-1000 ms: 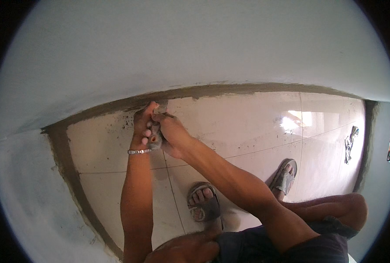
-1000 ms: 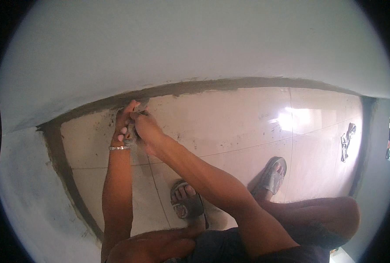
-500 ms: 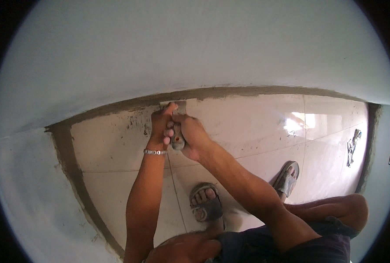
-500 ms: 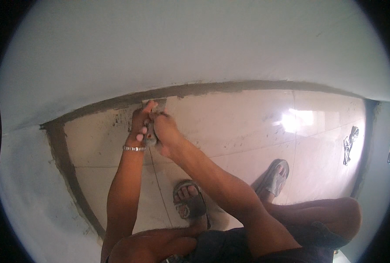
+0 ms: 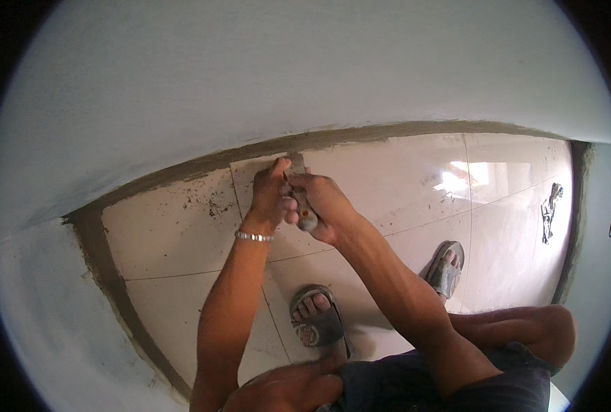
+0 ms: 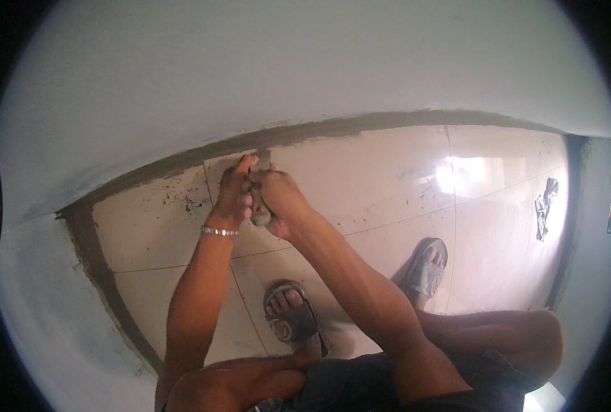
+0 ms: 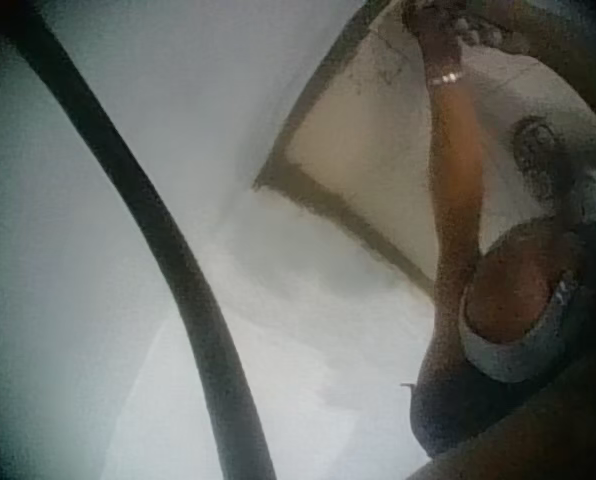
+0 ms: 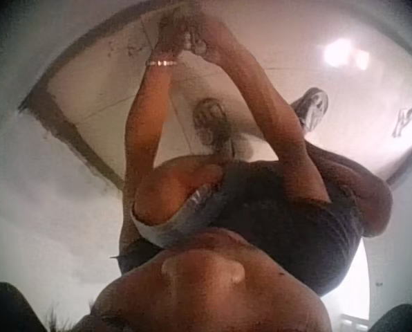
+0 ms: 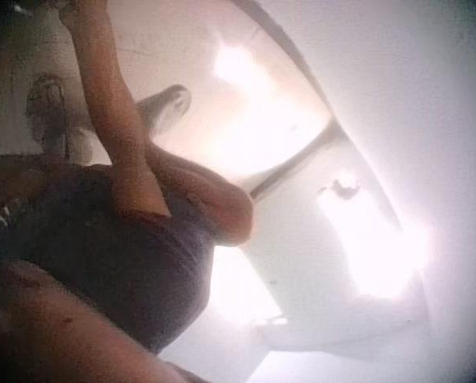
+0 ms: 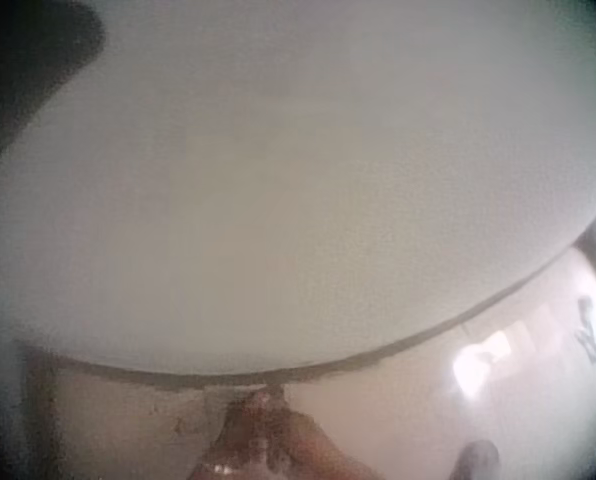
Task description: The person applies cement along the junction of the wall and floor using a trowel, smoothing the surface and filling gaps. The person sits on the floor and works along the perimeter, occasionally using a finger to refine the edge.
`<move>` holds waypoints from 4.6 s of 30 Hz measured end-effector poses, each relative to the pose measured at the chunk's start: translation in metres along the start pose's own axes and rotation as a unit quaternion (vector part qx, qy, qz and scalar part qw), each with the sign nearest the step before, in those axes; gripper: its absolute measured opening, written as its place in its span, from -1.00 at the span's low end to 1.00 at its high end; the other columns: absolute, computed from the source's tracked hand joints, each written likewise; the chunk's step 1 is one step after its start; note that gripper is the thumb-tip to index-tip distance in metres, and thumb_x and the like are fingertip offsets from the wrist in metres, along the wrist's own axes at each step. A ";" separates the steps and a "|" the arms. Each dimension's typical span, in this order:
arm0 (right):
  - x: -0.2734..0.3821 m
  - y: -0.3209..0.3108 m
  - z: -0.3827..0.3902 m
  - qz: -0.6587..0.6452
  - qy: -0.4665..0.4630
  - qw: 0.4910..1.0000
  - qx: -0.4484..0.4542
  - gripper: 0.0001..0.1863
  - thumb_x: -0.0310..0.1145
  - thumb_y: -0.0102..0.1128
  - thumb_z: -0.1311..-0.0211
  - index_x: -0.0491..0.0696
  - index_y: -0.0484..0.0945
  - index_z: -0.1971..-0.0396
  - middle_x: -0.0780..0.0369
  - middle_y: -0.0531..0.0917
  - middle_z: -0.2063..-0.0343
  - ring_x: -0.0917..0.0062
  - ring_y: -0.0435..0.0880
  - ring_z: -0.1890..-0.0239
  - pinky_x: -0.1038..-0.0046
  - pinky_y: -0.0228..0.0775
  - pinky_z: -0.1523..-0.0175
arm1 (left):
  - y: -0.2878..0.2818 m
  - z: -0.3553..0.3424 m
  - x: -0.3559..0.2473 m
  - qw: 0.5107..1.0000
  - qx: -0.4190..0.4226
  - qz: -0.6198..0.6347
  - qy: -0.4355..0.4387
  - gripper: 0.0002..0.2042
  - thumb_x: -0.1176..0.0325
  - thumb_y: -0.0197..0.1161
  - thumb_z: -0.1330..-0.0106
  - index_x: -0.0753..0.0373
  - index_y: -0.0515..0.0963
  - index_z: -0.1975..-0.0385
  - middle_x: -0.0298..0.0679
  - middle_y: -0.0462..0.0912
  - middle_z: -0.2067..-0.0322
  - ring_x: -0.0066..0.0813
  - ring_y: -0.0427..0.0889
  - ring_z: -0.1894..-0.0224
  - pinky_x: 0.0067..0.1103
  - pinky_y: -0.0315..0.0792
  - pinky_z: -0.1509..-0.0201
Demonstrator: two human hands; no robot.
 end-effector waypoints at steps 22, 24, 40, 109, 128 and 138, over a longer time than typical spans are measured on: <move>0.000 0.021 -0.007 -0.096 -0.009 0.995 0.008 -0.93 -0.43 -0.12 -0.49 -0.09 0.33 0.22 0.26 0.47 0.47 0.56 0.47 0.56 0.48 0.37 0.53 | -0.007 -0.003 -0.016 0.995 0.034 0.023 0.091 -0.69 0.13 0.29 -0.34 0.29 0.62 0.18 -0.36 0.61 0.47 -0.64 0.53 0.54 -0.65 0.40 0.53; -0.006 0.016 0.007 -0.074 0.020 0.997 -0.015 -0.93 -0.43 -0.13 -0.49 -0.08 0.33 0.22 0.26 0.47 0.47 0.56 0.46 0.56 0.48 0.36 0.54 | -0.013 -0.005 -0.003 0.999 -0.010 0.000 0.048 -0.66 0.13 0.29 -0.34 0.30 0.61 0.11 -0.36 0.61 0.50 -0.64 0.51 0.59 -0.64 0.37 0.59; 0.009 -0.010 0.018 0.010 0.011 1.000 0.003 -0.91 -0.47 -0.10 -0.43 -0.12 0.38 0.29 0.25 0.46 0.51 0.56 0.43 0.60 0.50 0.34 0.58 | 0.015 -0.010 0.006 0.995 0.024 -0.009 0.096 -0.66 0.06 0.27 -0.36 0.27 0.63 0.25 -0.38 0.54 0.53 -0.61 0.47 0.65 -0.57 0.43 0.64; 0.010 -0.023 0.004 -0.037 -0.006 0.999 -0.002 -0.98 -0.43 -0.09 -0.49 -0.02 0.33 0.21 0.27 0.45 0.41 0.60 0.42 0.55 0.52 0.27 0.60 | 0.024 -0.005 0.014 0.993 0.074 0.012 0.093 -0.64 -0.01 0.32 -0.27 0.21 0.58 0.31 -0.35 0.55 0.50 -0.61 0.44 0.65 -0.64 0.36 0.63; 0.050 -0.053 0.064 0.853 -0.158 0.476 -0.146 -0.41 -0.39 0.04 -0.30 -0.35 0.28 -0.29 -0.23 0.63 0.24 -0.07 0.73 0.15 0.06 0.62 0.07 | 0.051 0.025 0.002 0.579 -0.066 -0.647 0.492 -0.49 0.21 0.05 -0.47 0.27 0.35 -0.37 -0.20 0.29 -0.44 -0.28 0.16 -0.51 -0.14 0.04 -0.56; 0.051 -0.032 0.031 0.857 -0.180 0.470 -0.113 -0.47 -0.39 0.01 -0.31 -0.32 0.34 -0.25 -0.27 0.66 0.28 -0.14 0.70 0.21 0.02 0.55 -0.02 | 0.042 0.029 0.015 0.564 -0.103 -0.634 0.518 -0.43 0.13 -0.04 -0.52 0.29 0.23 -0.43 -0.19 0.16 -0.49 -0.30 0.01 -0.57 -0.14 -0.12 -0.62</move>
Point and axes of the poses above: each hand's wrist, its own z-axis away from the middle knuckle, its own y-axis out of the palm, x = y × z, the point moved 7 cm from there along -z, towards the middle knuckle
